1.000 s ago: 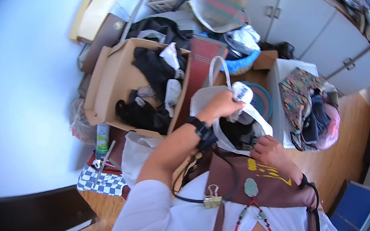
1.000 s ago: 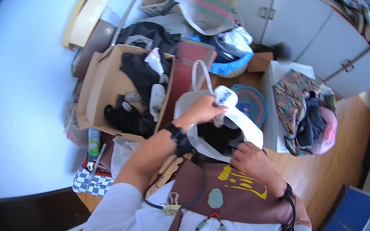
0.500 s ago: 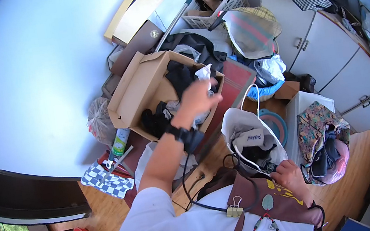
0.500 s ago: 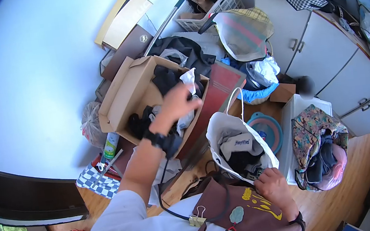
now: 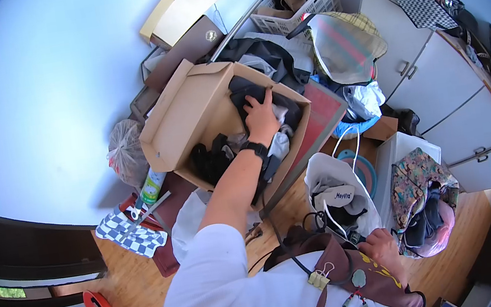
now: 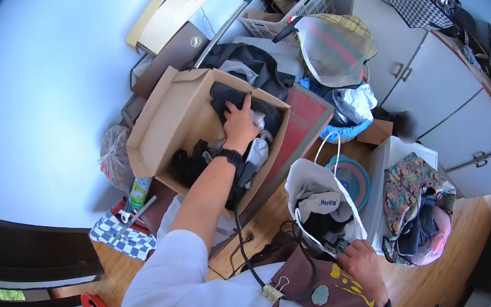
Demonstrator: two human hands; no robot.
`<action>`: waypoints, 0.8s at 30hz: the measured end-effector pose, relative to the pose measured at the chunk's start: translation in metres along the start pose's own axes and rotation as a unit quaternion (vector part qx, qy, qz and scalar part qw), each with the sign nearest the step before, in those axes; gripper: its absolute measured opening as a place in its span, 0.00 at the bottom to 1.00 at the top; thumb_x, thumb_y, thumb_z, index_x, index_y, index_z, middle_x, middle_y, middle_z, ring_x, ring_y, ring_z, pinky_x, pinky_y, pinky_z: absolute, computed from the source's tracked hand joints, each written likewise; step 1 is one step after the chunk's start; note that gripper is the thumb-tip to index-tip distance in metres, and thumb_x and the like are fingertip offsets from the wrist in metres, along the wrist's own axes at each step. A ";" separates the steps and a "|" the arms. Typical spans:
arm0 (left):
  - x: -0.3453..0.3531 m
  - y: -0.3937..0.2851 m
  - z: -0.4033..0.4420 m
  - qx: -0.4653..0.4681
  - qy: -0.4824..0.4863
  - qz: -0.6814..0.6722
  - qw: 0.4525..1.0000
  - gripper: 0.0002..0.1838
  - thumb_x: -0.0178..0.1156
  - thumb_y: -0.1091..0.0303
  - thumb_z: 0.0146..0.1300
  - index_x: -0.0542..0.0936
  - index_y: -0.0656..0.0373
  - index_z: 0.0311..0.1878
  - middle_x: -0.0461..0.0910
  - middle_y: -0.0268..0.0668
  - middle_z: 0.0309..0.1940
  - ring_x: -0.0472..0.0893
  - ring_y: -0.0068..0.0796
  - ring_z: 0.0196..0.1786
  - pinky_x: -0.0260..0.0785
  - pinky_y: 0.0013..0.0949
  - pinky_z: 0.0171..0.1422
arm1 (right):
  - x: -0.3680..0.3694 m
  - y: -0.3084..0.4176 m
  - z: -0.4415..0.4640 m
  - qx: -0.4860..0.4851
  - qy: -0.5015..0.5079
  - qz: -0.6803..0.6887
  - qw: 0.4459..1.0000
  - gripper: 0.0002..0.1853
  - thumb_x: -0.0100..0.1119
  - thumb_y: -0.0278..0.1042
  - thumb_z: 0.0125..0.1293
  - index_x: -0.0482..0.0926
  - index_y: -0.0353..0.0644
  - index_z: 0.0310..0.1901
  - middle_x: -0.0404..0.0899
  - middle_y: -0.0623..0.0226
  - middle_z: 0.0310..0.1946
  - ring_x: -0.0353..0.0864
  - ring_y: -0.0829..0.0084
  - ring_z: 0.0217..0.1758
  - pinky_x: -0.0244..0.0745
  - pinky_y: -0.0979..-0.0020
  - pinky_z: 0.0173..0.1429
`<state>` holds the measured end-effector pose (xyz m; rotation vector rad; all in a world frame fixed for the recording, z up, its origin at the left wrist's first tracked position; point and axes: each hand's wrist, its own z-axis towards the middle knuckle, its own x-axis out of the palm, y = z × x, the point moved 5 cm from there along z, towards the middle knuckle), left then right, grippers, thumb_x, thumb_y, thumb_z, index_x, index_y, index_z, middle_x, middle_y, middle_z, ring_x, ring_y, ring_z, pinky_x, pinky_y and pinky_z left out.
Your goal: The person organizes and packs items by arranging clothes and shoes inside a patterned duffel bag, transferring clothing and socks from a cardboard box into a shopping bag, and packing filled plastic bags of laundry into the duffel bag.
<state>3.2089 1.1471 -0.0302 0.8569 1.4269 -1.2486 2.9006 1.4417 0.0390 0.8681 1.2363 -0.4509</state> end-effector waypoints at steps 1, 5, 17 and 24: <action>0.000 0.001 -0.001 0.062 0.005 0.064 0.996 0.55 0.73 0.58 0.36 0.53 0.37 0.70 0.57 0.68 0.60 0.71 0.66 0.54 0.73 0.45 0.51 | 0.001 -0.002 0.000 -0.004 0.005 0.001 1.000 0.03 0.59 0.31 0.43 0.77 0.46 0.22 0.67 0.70 0.19 0.71 0.68 0.32 0.67 0.66 0.37; 0.000 0.008 0.026 0.113 -0.049 0.064 0.990 0.23 0.61 0.66 0.51 0.75 0.45 0.53 0.66 0.61 0.51 0.76 0.57 0.44 0.76 0.42 0.40 | 0.001 0.001 0.006 0.006 -0.002 0.010 1.000 0.02 0.59 0.30 0.43 0.76 0.45 0.21 0.68 0.70 0.19 0.71 0.67 0.31 0.67 0.66 0.37; -0.022 -0.010 -0.011 0.409 -0.076 0.126 0.901 0.41 0.66 0.72 0.41 0.63 0.57 0.64 0.64 0.41 0.62 0.63 0.40 0.65 0.62 0.45 0.61 | 0.001 -0.005 0.003 0.028 -0.052 0.007 0.998 0.01 0.58 0.28 0.43 0.76 0.45 0.20 0.69 0.70 0.19 0.72 0.67 0.31 0.69 0.67 0.38; -0.030 -0.013 -0.001 0.397 -0.012 0.172 0.901 0.37 0.64 0.71 0.43 0.68 0.50 0.62 0.73 0.36 0.40 0.74 0.37 0.45 0.65 0.39 0.44 | 0.005 -0.006 0.011 0.008 -0.016 0.014 1.000 0.01 0.57 0.27 0.42 0.75 0.45 0.19 0.69 0.69 0.20 0.72 0.67 0.31 0.69 0.67 0.39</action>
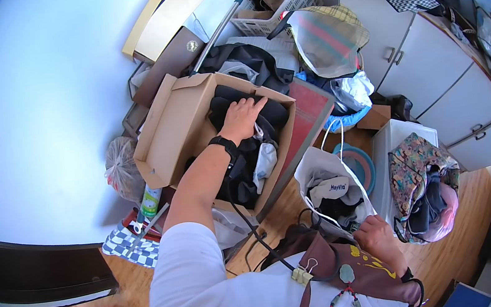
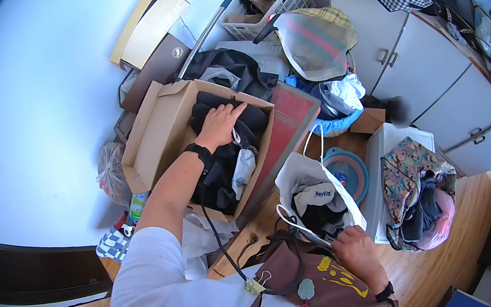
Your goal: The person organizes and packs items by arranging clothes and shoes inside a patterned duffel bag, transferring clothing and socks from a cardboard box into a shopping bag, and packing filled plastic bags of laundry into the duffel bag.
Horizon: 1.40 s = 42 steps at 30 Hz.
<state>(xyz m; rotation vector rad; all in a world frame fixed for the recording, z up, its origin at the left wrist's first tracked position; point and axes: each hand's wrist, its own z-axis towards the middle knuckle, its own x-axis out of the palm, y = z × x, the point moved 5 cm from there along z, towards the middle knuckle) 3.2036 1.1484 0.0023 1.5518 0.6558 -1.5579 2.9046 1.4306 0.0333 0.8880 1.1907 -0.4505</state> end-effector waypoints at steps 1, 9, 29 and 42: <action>0.003 0.002 0.001 0.001 0.002 0.001 1.000 0.37 0.64 0.71 0.43 0.68 0.50 0.62 0.73 0.36 0.40 0.74 0.37 0.45 0.65 0.39 0.44 | 0.002 0.000 -0.001 0.001 -0.006 0.002 1.000 0.01 0.56 0.27 0.42 0.75 0.44 0.19 0.69 0.69 0.19 0.72 0.66 0.31 0.69 0.67 0.39; 0.019 0.004 0.003 0.005 -0.020 -0.040 0.999 0.22 0.58 0.75 0.47 0.78 0.48 0.49 0.72 0.40 0.41 0.73 0.39 0.49 0.66 0.40 0.48 | 0.005 -0.002 -0.006 0.037 -0.012 0.011 0.999 0.00 0.55 0.27 0.44 0.75 0.43 0.20 0.70 0.67 0.20 0.72 0.65 0.32 0.68 0.65 0.38; 0.025 -0.062 -0.095 -0.046 0.225 -0.046 0.972 0.50 0.72 0.62 0.32 0.63 0.39 0.66 0.54 0.49 0.68 0.66 0.54 0.60 0.62 0.64 0.56 | 0.007 -0.003 -0.001 0.021 -0.011 0.001 1.000 0.03 0.56 0.30 0.42 0.73 0.44 0.19 0.70 0.69 0.21 0.72 0.68 0.33 0.68 0.68 0.39; -0.063 0.008 -0.082 -0.142 -0.159 -0.200 0.956 0.23 0.61 0.78 0.41 0.76 0.57 0.46 0.72 0.48 0.41 0.76 0.52 0.43 0.70 0.45 0.45 | -0.005 0.008 -0.020 0.022 -0.055 0.027 0.998 0.04 0.57 0.28 0.41 0.73 0.42 0.21 0.69 0.67 0.21 0.72 0.66 0.32 0.68 0.66 0.38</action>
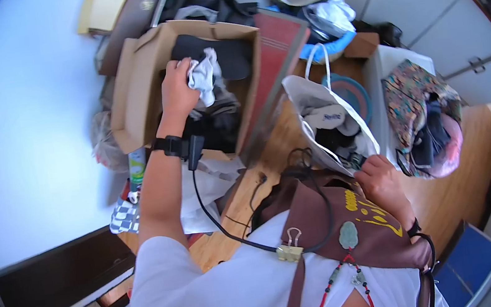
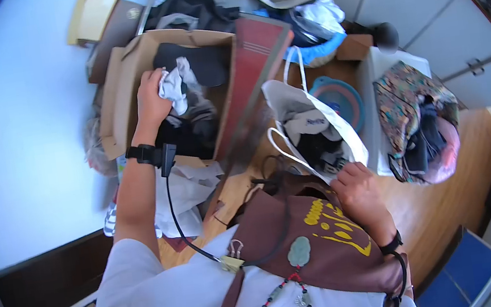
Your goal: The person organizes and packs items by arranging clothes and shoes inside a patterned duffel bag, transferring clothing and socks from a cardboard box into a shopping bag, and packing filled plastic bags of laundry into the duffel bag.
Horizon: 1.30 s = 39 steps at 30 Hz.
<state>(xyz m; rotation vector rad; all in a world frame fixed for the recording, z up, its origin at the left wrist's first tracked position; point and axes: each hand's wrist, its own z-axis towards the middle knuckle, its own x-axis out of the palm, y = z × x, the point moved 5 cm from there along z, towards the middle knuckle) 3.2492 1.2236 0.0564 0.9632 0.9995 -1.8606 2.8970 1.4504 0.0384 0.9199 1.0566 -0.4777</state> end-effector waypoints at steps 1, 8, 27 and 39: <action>-0.020 -0.004 0.005 -0.009 -0.049 -0.037 0.998 0.23 0.62 0.79 0.41 0.76 0.61 0.46 0.74 0.49 0.41 0.75 0.54 0.43 0.69 0.42 0.47 | 0.000 -0.001 -0.004 0.001 -0.001 -0.014 1.000 0.04 0.57 0.28 0.41 0.73 0.42 0.21 0.69 0.67 0.20 0.72 0.65 0.32 0.68 0.66 0.38; -0.061 -0.104 0.018 0.056 -0.145 -0.194 0.969 0.19 0.68 0.74 0.37 0.77 0.61 0.37 0.75 0.43 0.35 0.77 0.43 0.39 0.69 0.35 0.44 | 0.004 0.006 0.009 -0.080 0.021 -0.018 0.996 0.04 0.56 0.28 0.38 0.74 0.42 0.21 0.69 0.68 0.21 0.71 0.66 0.32 0.69 0.68 0.38; 0.174 -0.247 -0.110 0.247 0.753 -0.101 0.601 0.21 0.57 0.72 0.51 0.78 0.54 0.52 0.78 0.43 0.51 0.74 0.40 0.56 0.63 0.38 0.58 | 0.004 0.008 -0.033 -0.028 -0.006 -0.036 0.999 0.02 0.55 0.30 0.43 0.72 0.45 0.20 0.68 0.69 0.21 0.71 0.69 0.31 0.68 0.69 0.37; 0.094 -0.193 -0.056 0.204 0.390 -0.343 0.830 0.21 0.60 0.63 0.56 0.76 0.54 0.54 0.78 0.45 0.47 0.79 0.41 0.47 0.69 0.41 0.51 | -0.011 0.007 -0.019 -0.038 -0.007 0.003 0.999 0.05 0.56 0.29 0.39 0.73 0.41 0.22 0.66 0.67 0.19 0.71 0.64 0.30 0.67 0.65 0.36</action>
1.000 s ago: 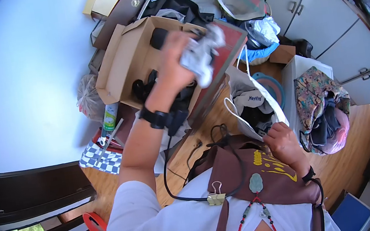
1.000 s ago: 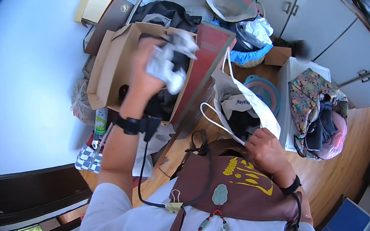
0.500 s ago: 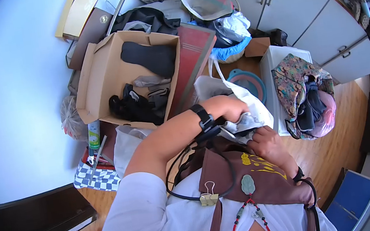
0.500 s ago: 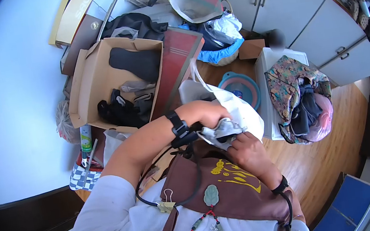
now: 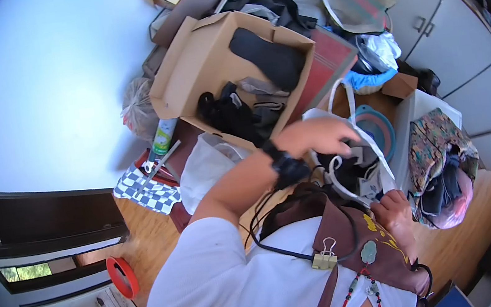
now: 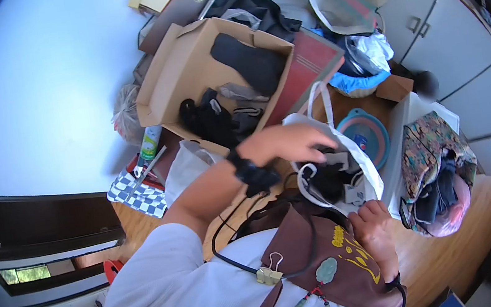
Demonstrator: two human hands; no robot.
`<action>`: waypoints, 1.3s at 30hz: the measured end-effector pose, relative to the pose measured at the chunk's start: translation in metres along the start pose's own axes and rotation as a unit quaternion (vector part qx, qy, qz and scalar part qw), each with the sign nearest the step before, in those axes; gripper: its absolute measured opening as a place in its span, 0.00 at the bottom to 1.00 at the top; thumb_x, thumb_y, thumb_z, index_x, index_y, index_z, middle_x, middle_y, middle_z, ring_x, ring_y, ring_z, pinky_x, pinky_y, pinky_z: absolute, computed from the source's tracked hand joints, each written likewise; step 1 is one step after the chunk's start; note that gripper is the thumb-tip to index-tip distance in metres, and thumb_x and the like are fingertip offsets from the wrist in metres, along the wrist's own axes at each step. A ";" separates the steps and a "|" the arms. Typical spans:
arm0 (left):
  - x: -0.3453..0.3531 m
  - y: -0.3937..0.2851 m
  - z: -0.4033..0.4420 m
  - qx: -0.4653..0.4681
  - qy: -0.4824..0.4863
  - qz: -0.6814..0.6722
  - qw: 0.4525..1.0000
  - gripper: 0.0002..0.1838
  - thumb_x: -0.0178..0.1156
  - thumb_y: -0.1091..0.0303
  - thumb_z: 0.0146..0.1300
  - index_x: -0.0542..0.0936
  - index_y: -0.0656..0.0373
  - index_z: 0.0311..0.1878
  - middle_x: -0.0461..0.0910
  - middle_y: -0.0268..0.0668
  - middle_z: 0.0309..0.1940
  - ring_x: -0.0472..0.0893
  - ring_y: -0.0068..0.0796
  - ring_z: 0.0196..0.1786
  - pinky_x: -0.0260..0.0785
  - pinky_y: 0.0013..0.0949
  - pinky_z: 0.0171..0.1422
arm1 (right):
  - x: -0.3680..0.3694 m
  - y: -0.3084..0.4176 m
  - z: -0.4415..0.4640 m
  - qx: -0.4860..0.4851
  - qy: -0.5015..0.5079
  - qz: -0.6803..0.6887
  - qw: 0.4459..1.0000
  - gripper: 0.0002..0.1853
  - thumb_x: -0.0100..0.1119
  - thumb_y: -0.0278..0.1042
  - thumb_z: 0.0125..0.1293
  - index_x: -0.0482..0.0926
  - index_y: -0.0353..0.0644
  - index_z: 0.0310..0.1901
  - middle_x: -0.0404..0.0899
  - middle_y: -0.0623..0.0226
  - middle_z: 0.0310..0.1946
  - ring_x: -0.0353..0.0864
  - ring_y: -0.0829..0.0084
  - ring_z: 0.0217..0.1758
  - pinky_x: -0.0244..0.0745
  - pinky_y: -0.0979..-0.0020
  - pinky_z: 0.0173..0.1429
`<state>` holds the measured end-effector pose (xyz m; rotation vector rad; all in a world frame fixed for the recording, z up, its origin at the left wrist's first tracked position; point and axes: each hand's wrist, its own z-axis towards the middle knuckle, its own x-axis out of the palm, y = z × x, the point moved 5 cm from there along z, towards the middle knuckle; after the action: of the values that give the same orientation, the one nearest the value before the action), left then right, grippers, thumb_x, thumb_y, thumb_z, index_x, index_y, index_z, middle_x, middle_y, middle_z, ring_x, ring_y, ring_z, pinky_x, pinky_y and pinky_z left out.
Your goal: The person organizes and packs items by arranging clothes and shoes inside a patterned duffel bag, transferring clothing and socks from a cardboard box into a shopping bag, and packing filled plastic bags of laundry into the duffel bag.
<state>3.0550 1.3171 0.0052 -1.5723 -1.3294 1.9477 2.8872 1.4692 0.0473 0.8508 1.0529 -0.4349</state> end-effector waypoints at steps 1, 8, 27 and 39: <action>-0.029 0.005 -0.026 -0.086 -0.033 0.006 0.996 0.22 0.61 0.64 0.56 0.74 0.56 0.55 0.77 0.46 0.49 0.79 0.41 0.46 0.69 0.41 0.50 | 0.001 -0.002 0.001 0.013 0.005 -0.001 1.000 0.05 0.56 0.28 0.39 0.73 0.41 0.22 0.66 0.66 0.19 0.71 0.64 0.30 0.67 0.65 0.36; -0.117 0.145 -0.230 -0.529 -0.327 0.121 0.774 0.60 0.74 0.42 0.33 0.57 0.64 0.67 0.64 0.60 0.60 0.64 0.54 0.65 0.57 0.42 0.68 | 0.001 -0.007 0.015 -0.022 0.012 -0.016 1.000 0.04 0.56 0.26 0.39 0.73 0.42 0.20 0.66 0.67 0.18 0.71 0.64 0.30 0.66 0.65 0.34; -0.049 0.147 -0.099 -0.457 -0.154 0.320 0.815 0.24 0.55 0.75 0.52 0.74 0.47 0.54 0.62 0.55 0.58 0.71 0.64 0.51 0.74 0.47 0.48 | 0.020 -0.005 0.010 0.032 0.003 -0.019 0.999 0.02 0.56 0.26 0.39 0.74 0.42 0.20 0.68 0.67 0.18 0.71 0.65 0.29 0.66 0.66 0.34; -0.161 0.024 -0.139 -0.306 -0.423 0.141 0.841 0.16 0.64 0.78 0.37 0.77 0.61 0.35 0.76 0.43 0.32 0.77 0.39 0.38 0.69 0.32 0.44 | 0.020 -0.004 0.019 -0.013 0.023 -0.030 0.999 0.02 0.55 0.28 0.40 0.73 0.43 0.20 0.68 0.68 0.19 0.72 0.66 0.31 0.68 0.67 0.36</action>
<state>3.2420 1.2531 0.0874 -1.1553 -2.3669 2.7611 2.9038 1.4535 0.0324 0.8121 1.1266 -0.4526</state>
